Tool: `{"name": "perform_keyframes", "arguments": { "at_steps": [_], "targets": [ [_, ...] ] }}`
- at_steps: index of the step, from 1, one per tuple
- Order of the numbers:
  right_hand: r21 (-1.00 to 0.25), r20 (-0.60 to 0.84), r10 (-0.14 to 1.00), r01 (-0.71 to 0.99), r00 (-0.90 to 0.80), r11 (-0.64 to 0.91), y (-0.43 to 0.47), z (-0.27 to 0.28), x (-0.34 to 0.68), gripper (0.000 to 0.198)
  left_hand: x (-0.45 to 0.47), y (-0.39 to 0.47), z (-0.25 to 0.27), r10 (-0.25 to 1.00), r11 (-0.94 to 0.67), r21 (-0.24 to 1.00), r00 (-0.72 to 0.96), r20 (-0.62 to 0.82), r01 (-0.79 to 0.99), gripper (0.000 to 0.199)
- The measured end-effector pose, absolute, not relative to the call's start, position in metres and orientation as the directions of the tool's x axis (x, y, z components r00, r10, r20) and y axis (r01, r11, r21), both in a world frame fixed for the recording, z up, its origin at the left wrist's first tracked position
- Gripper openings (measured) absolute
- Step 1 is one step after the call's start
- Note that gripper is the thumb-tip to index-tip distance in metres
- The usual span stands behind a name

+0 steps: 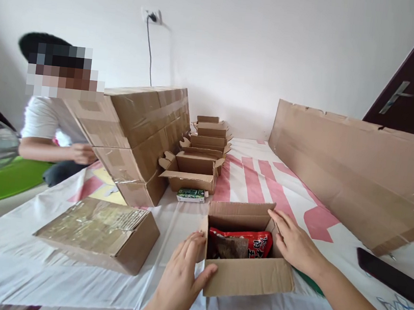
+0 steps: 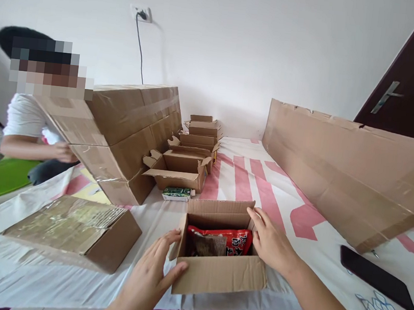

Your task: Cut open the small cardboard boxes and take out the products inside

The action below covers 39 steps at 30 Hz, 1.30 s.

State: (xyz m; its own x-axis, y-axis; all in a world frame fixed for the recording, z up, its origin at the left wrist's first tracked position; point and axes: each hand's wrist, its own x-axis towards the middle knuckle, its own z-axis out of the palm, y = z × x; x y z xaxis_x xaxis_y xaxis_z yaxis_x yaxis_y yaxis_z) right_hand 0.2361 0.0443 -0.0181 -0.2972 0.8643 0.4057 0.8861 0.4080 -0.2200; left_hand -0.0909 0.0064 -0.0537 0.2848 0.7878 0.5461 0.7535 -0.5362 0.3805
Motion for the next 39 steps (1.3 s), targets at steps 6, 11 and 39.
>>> {"name": "perform_keyframes", "arguments": {
  "at_steps": [6, 11, 39],
  "targets": [
    [-0.313, 0.249, 0.938, 0.896, -0.243, 0.316, 0.057, -0.019, 0.233, 0.043, -0.079, -0.002, -0.057, 0.841, -0.505, 0.435, 0.312, 0.442, 0.745, 0.030],
    [-0.105, 0.532, 0.798, 0.913, -0.283, 0.393, 0.058, -0.020, 0.215, 0.023, -0.074, -0.002, -0.059, 0.852, -0.483, 0.450, 0.285, 0.440, 0.751, 0.008],
    [-0.842, 0.517, 0.593, 0.243, 0.617, 0.482, 0.011, -0.011, 0.283, 0.031, -0.148, 0.009, -0.041, 0.922, -0.341, 0.526, 0.169, 0.348, 0.780, 0.007]
  ]
}}
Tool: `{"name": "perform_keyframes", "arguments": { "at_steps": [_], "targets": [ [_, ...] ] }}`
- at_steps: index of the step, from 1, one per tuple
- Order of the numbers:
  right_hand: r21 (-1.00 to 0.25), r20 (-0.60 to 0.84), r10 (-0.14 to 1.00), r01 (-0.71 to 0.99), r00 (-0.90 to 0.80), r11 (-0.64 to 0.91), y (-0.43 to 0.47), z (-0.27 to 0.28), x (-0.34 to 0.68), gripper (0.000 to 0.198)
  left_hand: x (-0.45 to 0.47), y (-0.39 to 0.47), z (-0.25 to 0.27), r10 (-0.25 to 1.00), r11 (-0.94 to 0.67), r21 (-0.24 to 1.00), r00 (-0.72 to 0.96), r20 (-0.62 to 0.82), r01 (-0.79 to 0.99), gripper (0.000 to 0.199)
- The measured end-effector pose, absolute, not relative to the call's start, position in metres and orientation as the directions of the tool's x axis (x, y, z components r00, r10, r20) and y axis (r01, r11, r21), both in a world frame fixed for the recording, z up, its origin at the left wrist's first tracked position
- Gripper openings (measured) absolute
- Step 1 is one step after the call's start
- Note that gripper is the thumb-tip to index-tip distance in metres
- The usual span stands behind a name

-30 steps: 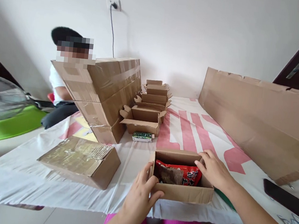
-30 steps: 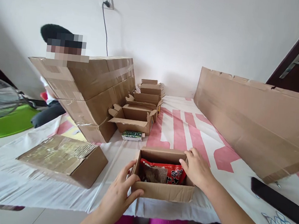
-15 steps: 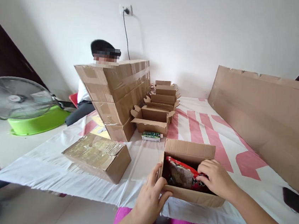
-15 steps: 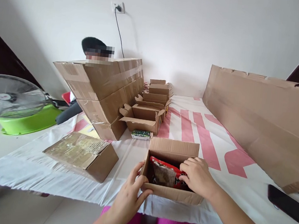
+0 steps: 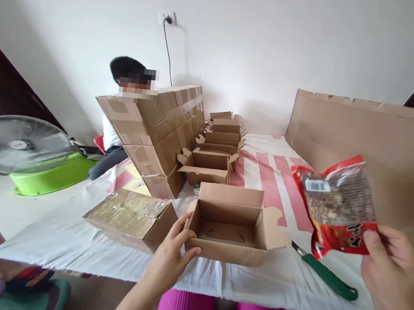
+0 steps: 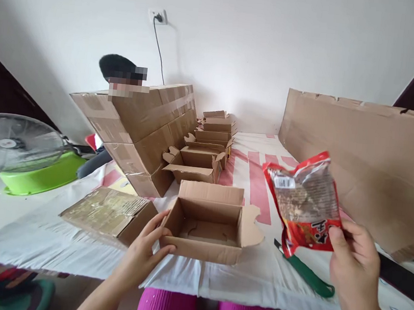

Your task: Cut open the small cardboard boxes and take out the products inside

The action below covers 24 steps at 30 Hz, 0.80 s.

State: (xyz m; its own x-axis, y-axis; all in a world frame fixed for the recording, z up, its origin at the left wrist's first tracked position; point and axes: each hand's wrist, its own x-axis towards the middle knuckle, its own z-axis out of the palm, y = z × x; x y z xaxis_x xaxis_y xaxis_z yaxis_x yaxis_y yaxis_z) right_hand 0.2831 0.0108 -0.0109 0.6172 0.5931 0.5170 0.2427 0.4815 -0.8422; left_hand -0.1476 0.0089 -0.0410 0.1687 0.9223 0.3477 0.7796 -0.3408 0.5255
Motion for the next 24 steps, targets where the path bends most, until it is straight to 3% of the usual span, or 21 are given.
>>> {"name": "perform_keyframes", "arguments": {
  "at_steps": [3, 8, 10, 13, 16, 24],
  "targets": [
    [-0.846, 0.519, 0.689, 0.420, 0.506, 0.329, 0.000, -0.039, 0.300, 0.026, -0.159, 0.014, -0.046, 0.930, -0.299, 0.481, 0.139, 0.341, 0.824, 0.011],
    [-0.607, 0.626, 0.754, 0.730, 0.198, 0.312, -0.013, -0.074, 0.306, 0.024, -0.132, 0.000, -0.049, 0.806, -0.345, 0.310, 0.110, 0.581, 0.886, 0.027],
    [-0.578, 0.586, 0.799, 0.761, 0.135, 0.295, -0.017, -0.085, 0.301, 0.025, -0.112, -0.010, -0.047, 0.752, -0.439, 0.200, 0.237, 0.615, 0.876, 0.037],
    [-0.572, 0.507, 0.861, 0.764, 0.041, 0.300, -0.020, -0.101, 0.291, 0.024, -0.089, -0.013, -0.048, 0.731, -0.533, 0.076, 0.413, 0.544, 0.843, 0.053],
    [-0.566, 0.506, 0.863, 0.758, 0.006, 0.326, -0.021, -0.113, 0.285, 0.022, -0.081, 0.005, -0.053, 0.784, -0.459, 0.094, 0.353, 0.511, 0.884, 0.061],
    [-0.564, 0.501, 0.865, 0.770, 0.032, 0.298, -0.013, -0.130, 0.290, 0.025, -0.120, 0.087, -0.045, 0.867, -0.252, 0.109, 0.174, 0.468, 0.961, 0.035]
  ]
}}
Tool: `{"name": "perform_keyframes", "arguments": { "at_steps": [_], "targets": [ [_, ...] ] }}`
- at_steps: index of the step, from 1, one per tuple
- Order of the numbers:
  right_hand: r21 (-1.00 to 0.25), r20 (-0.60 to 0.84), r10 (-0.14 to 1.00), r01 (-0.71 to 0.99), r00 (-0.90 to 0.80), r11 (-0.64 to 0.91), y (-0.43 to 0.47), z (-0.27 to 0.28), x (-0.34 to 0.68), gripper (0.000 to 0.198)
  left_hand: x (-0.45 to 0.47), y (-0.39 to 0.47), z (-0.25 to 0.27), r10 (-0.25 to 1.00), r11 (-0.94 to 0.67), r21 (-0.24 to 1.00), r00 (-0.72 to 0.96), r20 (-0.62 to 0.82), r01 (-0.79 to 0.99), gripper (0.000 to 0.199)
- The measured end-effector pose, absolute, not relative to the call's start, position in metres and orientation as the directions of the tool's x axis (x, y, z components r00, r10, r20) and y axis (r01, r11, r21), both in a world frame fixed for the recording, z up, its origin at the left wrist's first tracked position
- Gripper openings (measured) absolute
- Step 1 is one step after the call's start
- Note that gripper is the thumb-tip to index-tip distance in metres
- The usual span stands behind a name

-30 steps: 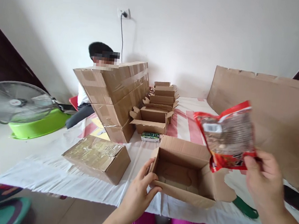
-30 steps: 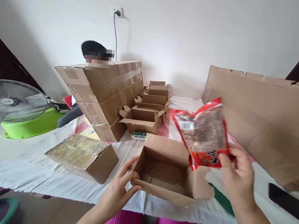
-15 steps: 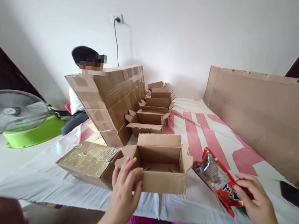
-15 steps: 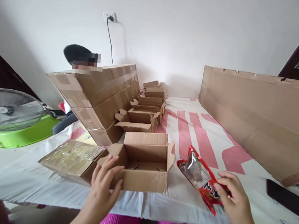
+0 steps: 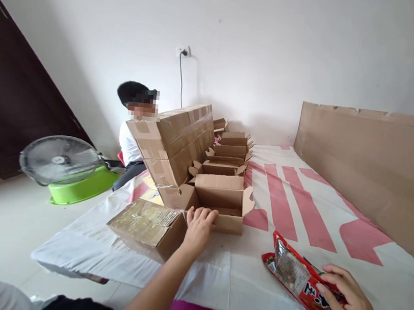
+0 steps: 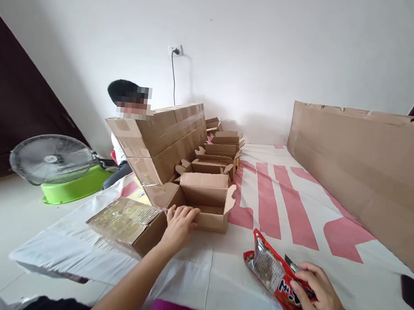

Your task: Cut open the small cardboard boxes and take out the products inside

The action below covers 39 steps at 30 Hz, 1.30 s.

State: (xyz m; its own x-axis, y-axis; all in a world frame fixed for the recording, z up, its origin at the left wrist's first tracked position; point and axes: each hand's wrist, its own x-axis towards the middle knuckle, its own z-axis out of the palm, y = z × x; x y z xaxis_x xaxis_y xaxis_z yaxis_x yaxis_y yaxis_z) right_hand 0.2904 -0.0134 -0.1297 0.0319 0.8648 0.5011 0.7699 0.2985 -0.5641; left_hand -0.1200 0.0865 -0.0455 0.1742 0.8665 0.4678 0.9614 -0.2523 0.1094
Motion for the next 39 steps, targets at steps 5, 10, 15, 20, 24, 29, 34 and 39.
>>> {"name": "perform_keyframes", "arguments": {
  "at_steps": [5, 10, 15, 20, 24, 29, 34, 39],
  "targets": [
    [-0.475, 0.639, 0.760, 0.839, 0.120, 0.266, -0.010, -0.138, 0.287, 0.039, -0.129, 0.096, -0.051, 0.807, -0.104, 0.130, 0.008, 0.590, 0.986, 0.044],
    [-0.510, 0.656, 0.691, 0.853, 0.303, 0.110, -0.011, -0.145, 0.279, 0.065, -0.086, 0.048, -0.094, 0.492, -0.456, 0.017, 0.237, 0.838, 0.890, 0.046],
    [-0.558, 0.623, 0.695, 0.826, 0.358, 0.075, -0.014, -0.160, 0.281, 0.069, -0.033, 0.027, -0.118, 0.664, -0.742, 0.361, 0.541, 0.516, 0.565, 0.053],
    [-0.598, 0.596, 0.727, 0.792, 0.340, 0.120, -0.020, -0.165, 0.272, 0.053, 0.003, 0.062, -0.120, 0.905, -0.364, 0.784, 0.391, 0.169, 0.503, 0.060],
    [-0.587, 0.626, 0.733, 0.780, 0.265, 0.218, -0.021, -0.159, 0.255, 0.049, 0.024, 0.074, -0.120, 0.888, -0.240, 0.902, 0.456, 0.056, 0.358, 0.084],
    [-0.736, 0.532, 0.720, 0.664, 0.446, 0.133, -0.029, -0.181, 0.244, 0.081, 0.032, 0.064, -0.133, 0.914, -0.147, 0.969, 0.402, 0.057, 0.197, 0.095],
    [-0.847, 0.283, 0.877, 0.530, 0.388, 0.039, -0.038, -0.203, 0.234, 0.077, 0.031, 0.051, -0.134, 0.959, -0.112, 0.984, 0.275, 0.071, 0.136, 0.078],
    [-0.915, 0.288, 0.899, 0.372, 0.329, 0.157, 0.000, -0.115, 0.238, 0.070, 0.036, 0.064, -0.066, 0.925, -0.289, 0.957, 0.248, 0.288, -0.033, 0.067]
  ]
}}
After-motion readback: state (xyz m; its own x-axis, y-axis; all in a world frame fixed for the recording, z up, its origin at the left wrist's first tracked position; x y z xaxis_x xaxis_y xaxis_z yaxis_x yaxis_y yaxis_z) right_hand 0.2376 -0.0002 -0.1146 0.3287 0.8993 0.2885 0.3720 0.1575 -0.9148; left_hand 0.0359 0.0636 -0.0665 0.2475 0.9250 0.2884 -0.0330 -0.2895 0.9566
